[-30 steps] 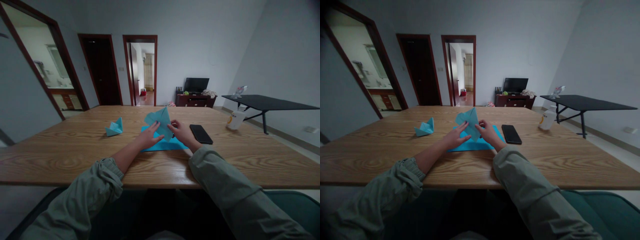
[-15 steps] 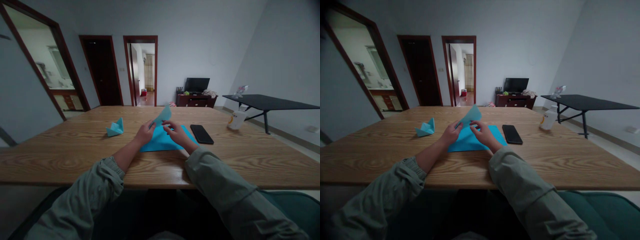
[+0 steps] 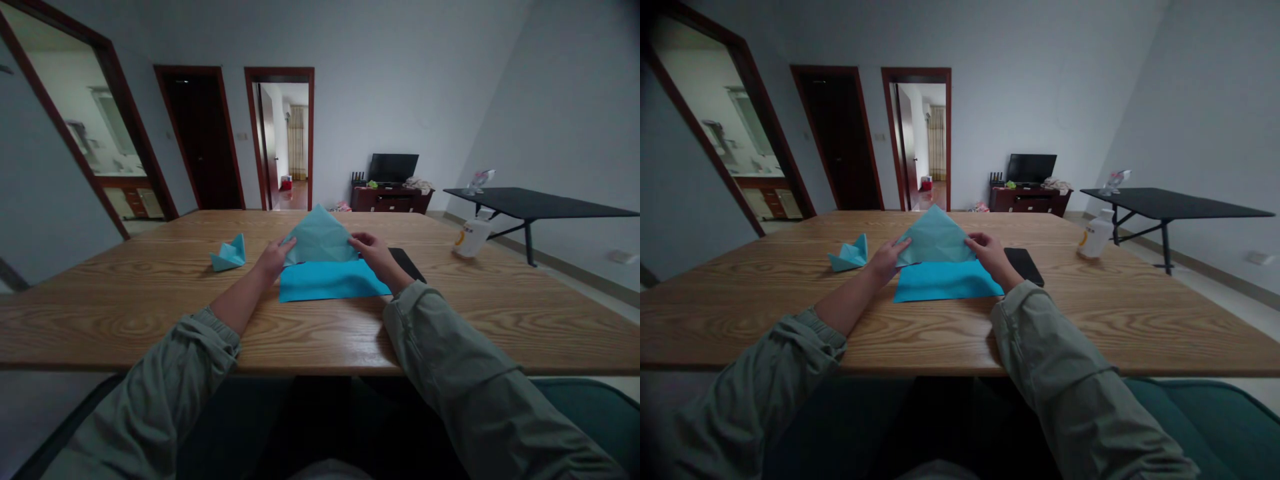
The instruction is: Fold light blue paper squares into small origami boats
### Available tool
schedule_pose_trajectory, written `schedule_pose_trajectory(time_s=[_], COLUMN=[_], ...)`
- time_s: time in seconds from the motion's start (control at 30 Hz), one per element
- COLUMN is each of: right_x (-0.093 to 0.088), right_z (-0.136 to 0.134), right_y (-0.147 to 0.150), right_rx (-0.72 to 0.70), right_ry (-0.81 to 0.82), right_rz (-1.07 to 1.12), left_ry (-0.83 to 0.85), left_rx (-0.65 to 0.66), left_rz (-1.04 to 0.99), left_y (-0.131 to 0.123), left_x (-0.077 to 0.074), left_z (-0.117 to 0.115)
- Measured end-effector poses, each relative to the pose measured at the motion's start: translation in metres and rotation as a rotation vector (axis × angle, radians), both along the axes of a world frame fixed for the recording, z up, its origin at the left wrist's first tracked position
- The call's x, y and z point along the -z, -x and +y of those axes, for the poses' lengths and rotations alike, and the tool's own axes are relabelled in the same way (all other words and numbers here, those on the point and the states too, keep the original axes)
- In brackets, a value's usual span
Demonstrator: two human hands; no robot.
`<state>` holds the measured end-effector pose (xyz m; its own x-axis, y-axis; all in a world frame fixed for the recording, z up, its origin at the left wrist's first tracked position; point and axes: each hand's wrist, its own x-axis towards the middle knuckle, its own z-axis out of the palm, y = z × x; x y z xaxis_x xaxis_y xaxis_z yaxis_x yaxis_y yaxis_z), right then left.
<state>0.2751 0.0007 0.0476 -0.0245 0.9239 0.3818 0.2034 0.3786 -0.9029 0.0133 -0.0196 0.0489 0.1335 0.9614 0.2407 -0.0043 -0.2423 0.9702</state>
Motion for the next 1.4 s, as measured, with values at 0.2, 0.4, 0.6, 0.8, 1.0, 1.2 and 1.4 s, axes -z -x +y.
schedule_pose_trajectory(time_s=[0.2, 0.4, 0.6, 0.8, 1.0, 1.2, 1.4], right_x=[0.0, 0.01, 0.024, 0.024, 0.02, 0.011, 0.011], right_z=[-0.003, 0.0, 0.008, 0.006, 0.0, -0.015, -0.022], right_y=[0.0, -0.003, -0.01, -0.009, -0.007, 0.002, 0.01], right_rx=[0.028, 0.047, 0.078, 0.086, 0.094, -0.129, -0.213], right_ry=[0.079, 0.308, 0.135, 0.115, 0.043, -0.218, -0.127], right_rz=[-0.006, -0.362, -0.922, -1.032, -1.075, -1.006, -1.03], left_ry=[0.006, 0.098, -0.073, -0.221, -0.255, -0.356, -0.382], left_rx=[0.019, 0.067, 0.155, 0.259, 0.245, 0.181, 0.082], left_rz=[0.057, 0.413, 0.909, 1.041, 1.157, 1.175, 1.13], left_y=[0.018, 0.038, 0.046, 0.041, 0.036, 0.031, 0.029], left_x=[0.009, 0.019, 0.016, 0.004, 0.005, 0.001, 0.003], left_z=[0.016, 0.019, 0.011, -0.003, -0.009, -0.011, -0.007])
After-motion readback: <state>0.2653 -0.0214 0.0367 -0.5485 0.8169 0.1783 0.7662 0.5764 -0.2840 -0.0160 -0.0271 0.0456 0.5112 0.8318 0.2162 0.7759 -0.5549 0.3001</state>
